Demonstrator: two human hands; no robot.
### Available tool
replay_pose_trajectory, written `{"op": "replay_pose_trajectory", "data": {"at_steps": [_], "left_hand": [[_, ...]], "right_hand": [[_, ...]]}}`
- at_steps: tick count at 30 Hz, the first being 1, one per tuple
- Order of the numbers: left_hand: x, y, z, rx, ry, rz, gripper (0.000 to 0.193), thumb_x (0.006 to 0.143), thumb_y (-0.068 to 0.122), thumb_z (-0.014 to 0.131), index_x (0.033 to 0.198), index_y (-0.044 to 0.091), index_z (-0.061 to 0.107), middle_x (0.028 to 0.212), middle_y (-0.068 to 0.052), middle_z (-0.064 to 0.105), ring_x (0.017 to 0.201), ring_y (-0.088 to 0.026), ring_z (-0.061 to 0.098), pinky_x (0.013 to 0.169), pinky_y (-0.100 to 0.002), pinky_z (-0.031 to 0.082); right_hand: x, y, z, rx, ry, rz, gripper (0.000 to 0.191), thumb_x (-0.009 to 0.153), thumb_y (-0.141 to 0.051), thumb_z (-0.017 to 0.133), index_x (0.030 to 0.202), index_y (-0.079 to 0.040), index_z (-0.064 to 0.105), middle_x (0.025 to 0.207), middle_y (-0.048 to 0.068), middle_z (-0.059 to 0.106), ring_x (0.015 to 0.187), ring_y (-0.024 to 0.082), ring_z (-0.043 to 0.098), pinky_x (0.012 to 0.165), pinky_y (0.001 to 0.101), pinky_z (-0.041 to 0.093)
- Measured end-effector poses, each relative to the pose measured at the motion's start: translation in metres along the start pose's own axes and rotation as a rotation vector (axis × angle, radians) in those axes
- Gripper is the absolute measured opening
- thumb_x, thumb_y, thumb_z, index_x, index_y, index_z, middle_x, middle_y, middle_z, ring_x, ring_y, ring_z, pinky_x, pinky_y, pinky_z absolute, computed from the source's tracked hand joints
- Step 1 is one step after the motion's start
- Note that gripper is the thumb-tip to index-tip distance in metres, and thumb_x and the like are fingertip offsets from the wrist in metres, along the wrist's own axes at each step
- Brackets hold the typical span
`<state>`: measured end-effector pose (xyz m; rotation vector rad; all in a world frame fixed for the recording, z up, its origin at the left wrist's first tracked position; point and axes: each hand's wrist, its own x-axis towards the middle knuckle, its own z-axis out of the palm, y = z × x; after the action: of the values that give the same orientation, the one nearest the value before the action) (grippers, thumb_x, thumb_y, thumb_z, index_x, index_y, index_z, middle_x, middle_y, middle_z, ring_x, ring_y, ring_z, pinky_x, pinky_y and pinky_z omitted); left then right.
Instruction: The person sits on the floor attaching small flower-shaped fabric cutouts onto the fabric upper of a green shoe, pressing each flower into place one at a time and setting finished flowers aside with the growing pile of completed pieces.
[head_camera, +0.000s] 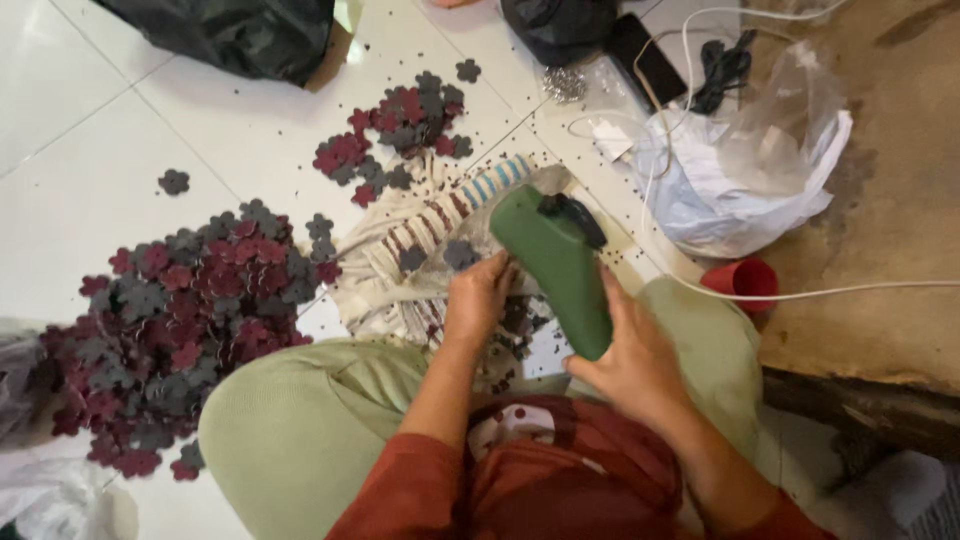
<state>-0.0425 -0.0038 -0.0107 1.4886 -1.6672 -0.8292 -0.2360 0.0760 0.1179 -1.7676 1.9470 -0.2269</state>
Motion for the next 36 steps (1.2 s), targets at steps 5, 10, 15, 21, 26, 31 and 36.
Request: {"op": "replay_pose_trajectory", "data": {"at_steps": [5, 10, 15, 21, 26, 31, 36], "left_hand": [[0.0, 0.002, -0.001, -0.16, 0.122, -0.103, 0.018, 0.096, 0.018, 0.07, 0.11, 0.008, 0.075, 0.095, -0.02, 0.074, 0.087, -0.034, 0.075, 0.072, -0.039, 0.058], [0.001, 0.0, 0.0, -0.261, 0.16, -0.156, 0.02, 0.095, 0.019, 0.071, 0.11, 0.007, 0.076, 0.097, -0.017, 0.077, 0.088, -0.023, 0.079, 0.074, -0.033, 0.059], [-0.002, 0.001, -0.009, -0.487, 0.219, -0.28, 0.018, 0.103, 0.017, 0.065, 0.111, 0.004, 0.075, 0.092, -0.014, 0.078, 0.082, -0.022, 0.072, 0.076, -0.028, 0.057], [-0.005, 0.016, -0.036, -0.046, 0.357, -0.265, 0.019, 0.101, 0.016, 0.06, 0.113, 0.006, 0.072, 0.104, -0.013, 0.074, 0.093, -0.028, 0.07, 0.084, -0.04, 0.053], [-0.008, 0.032, -0.03, 0.379, 0.132, -0.075, 0.024, 0.085, 0.025, 0.075, 0.103, 0.009, 0.073, 0.096, -0.016, 0.073, 0.088, -0.039, 0.065, 0.079, -0.05, 0.049], [-0.007, 0.035, -0.031, 0.356, 0.118, -0.117, 0.019, 0.086, 0.025, 0.076, 0.098, 0.01, 0.072, 0.093, -0.014, 0.073, 0.09, -0.037, 0.066, 0.081, -0.049, 0.05], [-0.002, 0.023, -0.09, 0.358, 0.342, -0.426, 0.022, 0.091, 0.021, 0.074, 0.107, 0.008, 0.073, 0.09, -0.014, 0.073, 0.08, -0.031, 0.068, 0.074, -0.048, 0.052]], "right_hand": [[-0.019, -0.002, -0.023, -0.072, 0.05, -0.089, 0.117, 0.061, -0.031, 0.087, 0.159, -0.022, 0.025, 0.129, 0.022, 0.055, 0.114, 0.043, 0.059, 0.094, 0.0504, 0.049], [-0.027, -0.008, -0.018, -0.313, -0.005, -0.074, 0.117, 0.059, -0.032, 0.089, 0.158, -0.028, 0.027, 0.127, 0.023, 0.052, 0.11, 0.043, 0.059, 0.089, 0.0512, 0.052], [-0.025, -0.001, -0.014, -0.324, -0.022, -0.084, 0.119, 0.059, -0.033, 0.088, 0.161, -0.028, 0.027, 0.125, 0.023, 0.052, 0.107, 0.044, 0.059, 0.088, 0.052, 0.052], [-0.017, 0.008, -0.016, -0.049, -0.062, -0.007, 0.117, 0.062, -0.033, 0.085, 0.16, -0.022, 0.023, 0.117, 0.019, 0.06, 0.107, 0.04, 0.062, 0.09, 0.0488, 0.051], [-0.01, 0.013, -0.011, 0.087, 0.072, 0.002, 0.118, 0.064, -0.034, 0.086, 0.161, -0.017, 0.021, 0.129, 0.023, 0.058, 0.114, 0.042, 0.061, 0.093, 0.0493, 0.049], [-0.007, 0.016, -0.008, 0.102, 0.088, -0.053, 0.119, 0.064, -0.036, 0.086, 0.162, -0.017, 0.021, 0.133, 0.024, 0.058, 0.116, 0.043, 0.06, 0.093, 0.0495, 0.049], [-0.006, 0.015, -0.005, -0.03, -0.025, 0.076, 0.121, 0.063, -0.04, 0.086, 0.162, -0.024, 0.019, 0.124, 0.021, 0.059, 0.11, 0.042, 0.062, 0.092, 0.0494, 0.05]]}}
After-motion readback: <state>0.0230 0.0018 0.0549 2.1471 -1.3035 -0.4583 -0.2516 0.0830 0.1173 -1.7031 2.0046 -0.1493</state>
